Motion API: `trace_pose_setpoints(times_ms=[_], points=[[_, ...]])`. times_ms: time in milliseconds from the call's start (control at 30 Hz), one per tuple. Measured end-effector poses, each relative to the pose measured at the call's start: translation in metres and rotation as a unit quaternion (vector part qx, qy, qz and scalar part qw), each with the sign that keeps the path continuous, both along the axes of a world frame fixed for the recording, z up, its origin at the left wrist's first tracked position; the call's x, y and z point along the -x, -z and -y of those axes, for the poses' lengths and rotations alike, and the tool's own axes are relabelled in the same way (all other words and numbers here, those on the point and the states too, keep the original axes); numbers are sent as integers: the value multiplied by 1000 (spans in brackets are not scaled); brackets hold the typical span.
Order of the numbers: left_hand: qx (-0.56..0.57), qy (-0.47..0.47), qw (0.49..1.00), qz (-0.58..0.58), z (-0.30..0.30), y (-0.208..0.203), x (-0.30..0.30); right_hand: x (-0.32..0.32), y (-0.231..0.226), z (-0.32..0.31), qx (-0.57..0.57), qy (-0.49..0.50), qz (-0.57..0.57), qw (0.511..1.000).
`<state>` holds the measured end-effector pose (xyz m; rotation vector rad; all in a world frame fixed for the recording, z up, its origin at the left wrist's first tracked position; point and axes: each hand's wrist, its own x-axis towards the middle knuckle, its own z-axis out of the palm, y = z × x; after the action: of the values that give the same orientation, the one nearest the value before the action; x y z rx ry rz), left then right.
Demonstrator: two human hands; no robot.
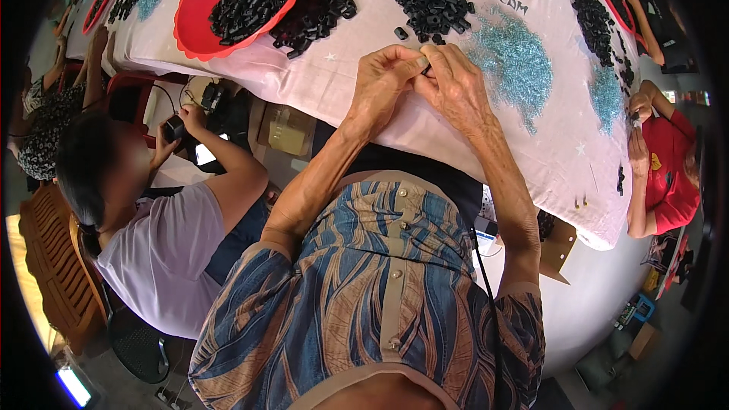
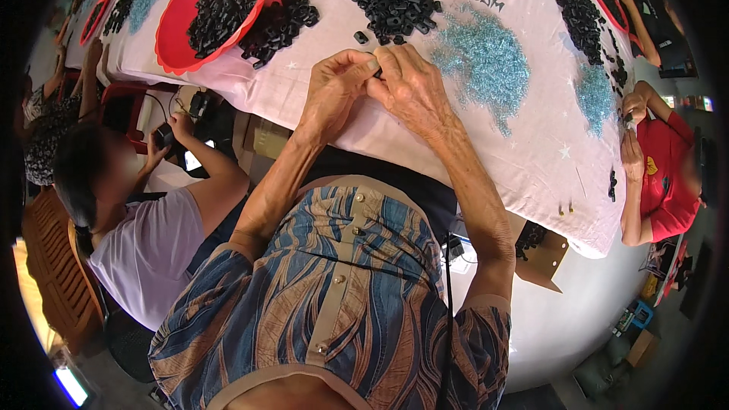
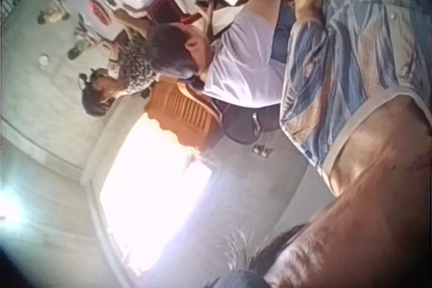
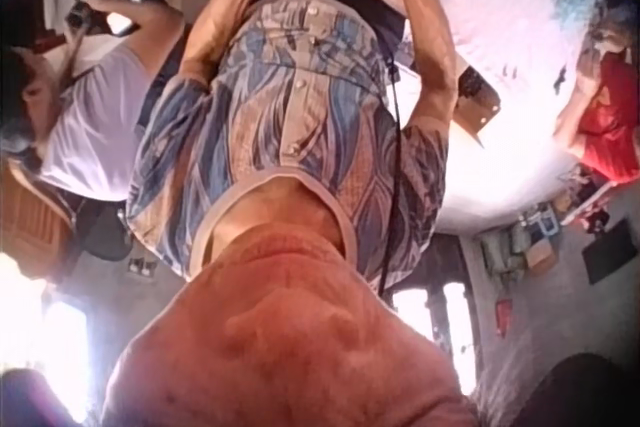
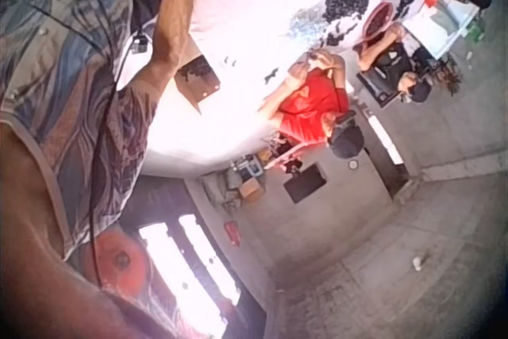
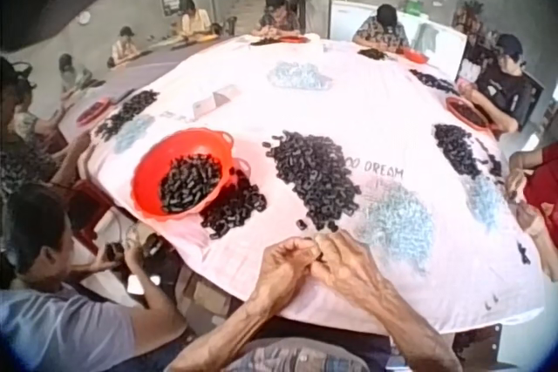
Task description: The person assembles small plastic fasteners by picking up black plastic clips and inserting clear plastic pins into them by hand.
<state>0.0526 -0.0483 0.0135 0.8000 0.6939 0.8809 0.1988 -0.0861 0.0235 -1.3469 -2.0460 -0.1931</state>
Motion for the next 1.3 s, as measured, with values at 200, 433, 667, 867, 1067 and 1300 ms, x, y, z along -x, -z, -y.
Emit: trace_pose_setpoints(times_ms=[200, 433, 667, 867, 1067, 1300], points=[[33, 3, 997, 74, -5, 5, 1, 1, -1, -3, 15, 10, -51, 999], [31, 19, 996, 79, -6, 9, 4, 1, 1, -2, 17, 16, -68, 997], [41, 4, 995, 92, -6, 7, 2, 1, -3, -2, 16, 19, -42, 999], [54, 1, 993, 105, -9, 10, 3, 0, -3, 1, 11, 9, -18, 1000], [57, 32, 993, 102, -11, 4, 3, -4, 0, 2, -18, 16, -34, 999], [52, 48, 992, 102, -12, 4, 6, -4, -3, 3, -21, -2, -28, 999]])
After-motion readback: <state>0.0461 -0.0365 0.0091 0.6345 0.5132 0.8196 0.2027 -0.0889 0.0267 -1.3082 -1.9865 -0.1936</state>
